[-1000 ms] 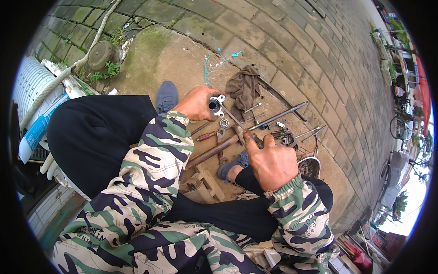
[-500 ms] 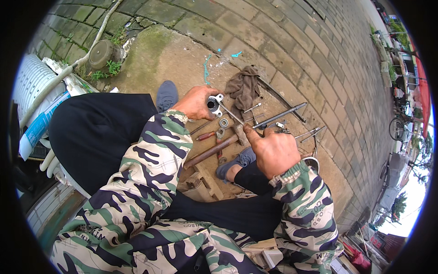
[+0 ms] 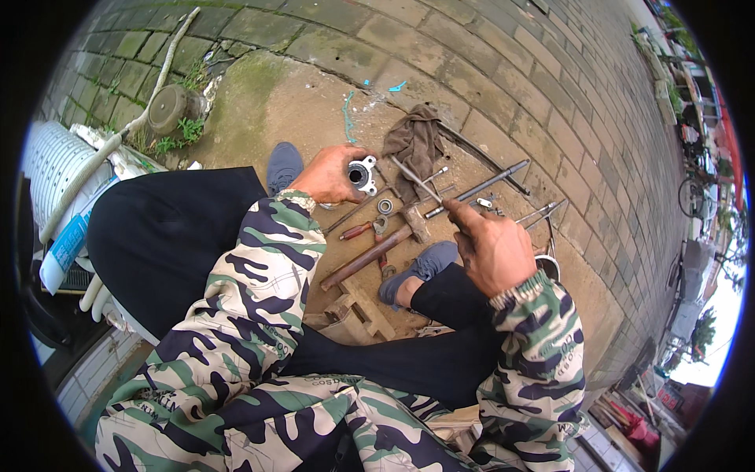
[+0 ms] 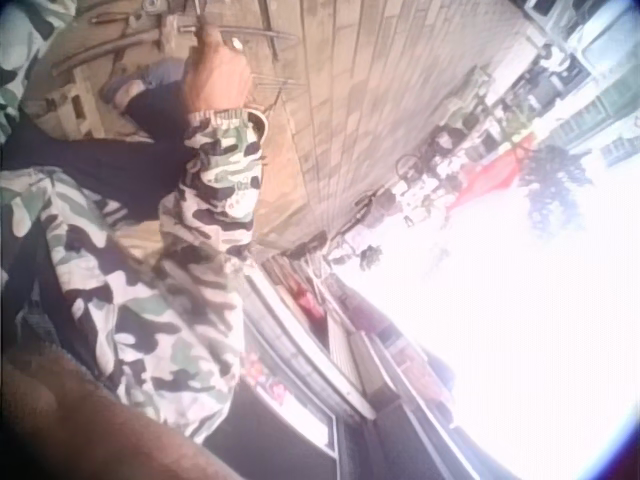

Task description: The person sits on the ground and uses pliers to manipulate a small metal component, likely a hub or bearing. They repeatedly squeeze and adjust the part, occasionally wiping it with a cloth. The person briefly stands and walks into a cluttered workshop before returning to the ground to continue the repair.

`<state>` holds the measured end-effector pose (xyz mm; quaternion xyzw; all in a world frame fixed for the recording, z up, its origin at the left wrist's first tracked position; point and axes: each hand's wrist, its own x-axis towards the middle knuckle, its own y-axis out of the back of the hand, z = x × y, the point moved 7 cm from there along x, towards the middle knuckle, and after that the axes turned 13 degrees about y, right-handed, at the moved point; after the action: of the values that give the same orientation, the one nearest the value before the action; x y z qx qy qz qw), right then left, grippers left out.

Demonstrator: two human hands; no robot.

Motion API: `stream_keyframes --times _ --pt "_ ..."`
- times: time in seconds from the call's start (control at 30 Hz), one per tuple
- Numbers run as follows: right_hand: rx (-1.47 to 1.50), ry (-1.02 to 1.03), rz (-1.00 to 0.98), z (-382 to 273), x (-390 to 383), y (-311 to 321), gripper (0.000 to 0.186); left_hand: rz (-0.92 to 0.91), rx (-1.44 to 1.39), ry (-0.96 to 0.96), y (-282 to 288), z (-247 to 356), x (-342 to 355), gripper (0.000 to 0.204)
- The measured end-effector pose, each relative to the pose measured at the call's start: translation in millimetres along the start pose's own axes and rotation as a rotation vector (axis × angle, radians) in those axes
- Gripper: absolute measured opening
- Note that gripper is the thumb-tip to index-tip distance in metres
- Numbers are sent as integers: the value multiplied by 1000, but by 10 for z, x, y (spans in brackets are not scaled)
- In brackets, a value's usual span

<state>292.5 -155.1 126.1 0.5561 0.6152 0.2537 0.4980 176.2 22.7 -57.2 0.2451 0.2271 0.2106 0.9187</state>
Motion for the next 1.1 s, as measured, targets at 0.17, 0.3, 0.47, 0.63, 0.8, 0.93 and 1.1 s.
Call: stream_keyframes --times 0.17,0.3,0.47,0.63,0.8,0.93,1.1 --pt "274 -333 238 939 -4 -1225 53 -97 -78 100 79 106 -29 69" --pt "250 -309 154 793 -60 -1499 64 -138 155 12 218 170 130 98" --pt "155 103 141 263 -187 60 43 -129 874 43 1369 1374 -50 81" --pt "113 -19 182 323 -786 453 44 100 705 -456 1449 2745 -245 43" --pt "-62 -74 61 608 -672 131 37 53 726 -60 1129 2004 158 49" --pt "168 -109 33 722 -523 295 40 -36 835 -93 853 2093 769 49" --pt "379 -195 86 639 -349 393 37 -24 629 -20 628 1575 1267 39"
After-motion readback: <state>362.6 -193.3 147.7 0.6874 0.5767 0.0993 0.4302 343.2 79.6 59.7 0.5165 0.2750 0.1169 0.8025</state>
